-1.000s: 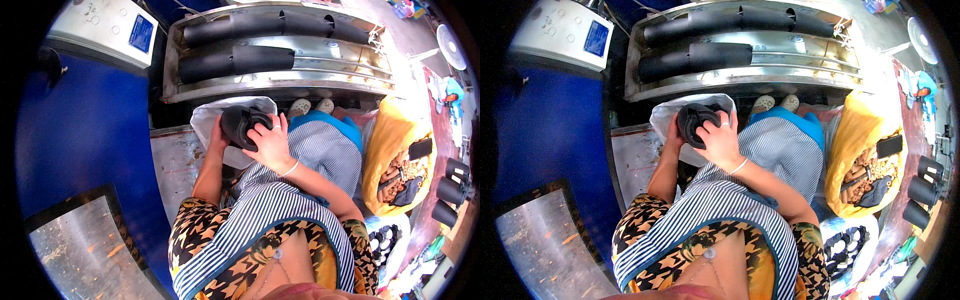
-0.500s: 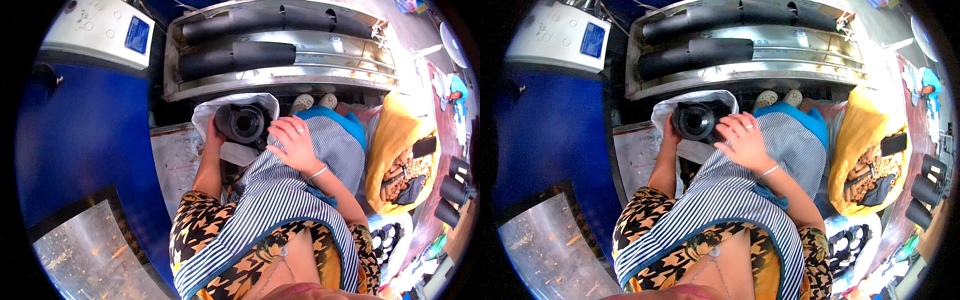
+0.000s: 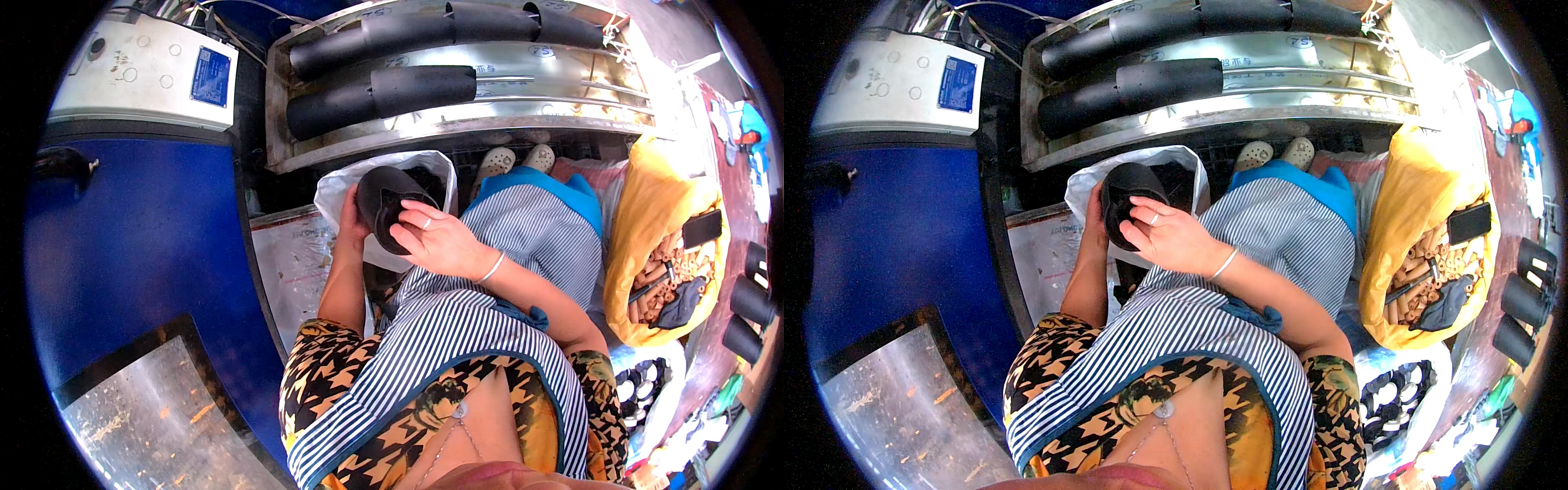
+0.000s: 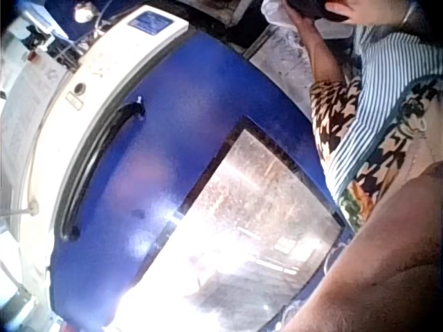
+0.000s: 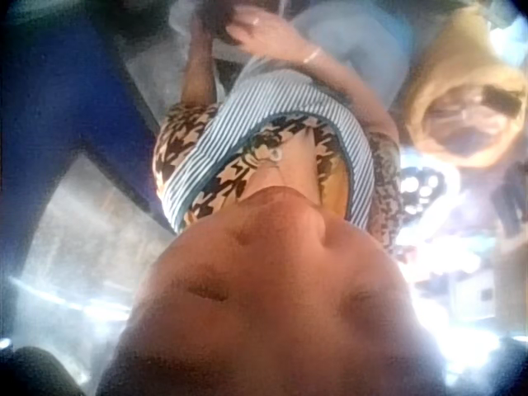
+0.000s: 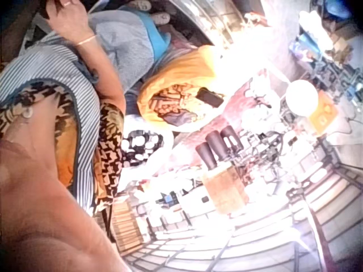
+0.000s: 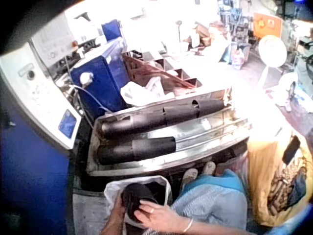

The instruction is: The person assembles large black sprayer components by wiping them with a cloth, inserting small wooden handles into pre-made holes, and attaching plastic caps from a large bag.

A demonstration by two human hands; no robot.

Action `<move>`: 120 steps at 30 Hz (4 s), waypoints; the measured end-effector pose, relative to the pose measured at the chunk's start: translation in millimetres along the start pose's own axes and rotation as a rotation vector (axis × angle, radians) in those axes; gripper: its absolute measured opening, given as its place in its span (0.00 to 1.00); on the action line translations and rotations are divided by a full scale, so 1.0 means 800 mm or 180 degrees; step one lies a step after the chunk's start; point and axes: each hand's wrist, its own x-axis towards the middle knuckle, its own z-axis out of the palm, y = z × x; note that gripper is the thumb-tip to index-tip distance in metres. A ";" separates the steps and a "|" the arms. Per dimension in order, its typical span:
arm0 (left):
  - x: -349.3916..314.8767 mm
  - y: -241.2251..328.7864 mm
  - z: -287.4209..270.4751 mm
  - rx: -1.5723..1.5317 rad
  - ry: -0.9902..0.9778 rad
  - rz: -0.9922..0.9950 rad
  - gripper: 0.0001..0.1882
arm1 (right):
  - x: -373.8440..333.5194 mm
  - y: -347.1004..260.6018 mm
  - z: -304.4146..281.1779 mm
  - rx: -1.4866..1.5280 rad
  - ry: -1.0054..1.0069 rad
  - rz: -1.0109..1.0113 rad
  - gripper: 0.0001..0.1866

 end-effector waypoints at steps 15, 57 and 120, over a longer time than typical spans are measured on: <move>-0.003 0.009 -0.029 0.0175 0.0485 0.0045 0.20 | -0.097 0.037 -0.076 -0.1006 -0.0243 0.1571 0.20; 0.092 0.159 0.493 0.8731 -0.1126 0.3091 0.21 | -0.185 0.059 -0.036 -0.0899 0.1427 0.1499 0.06; -0.051 0.087 0.467 0.7235 -0.2319 0.3449 0.45 | -0.377 -0.045 -0.361 0.1342 0.4341 0.3358 0.11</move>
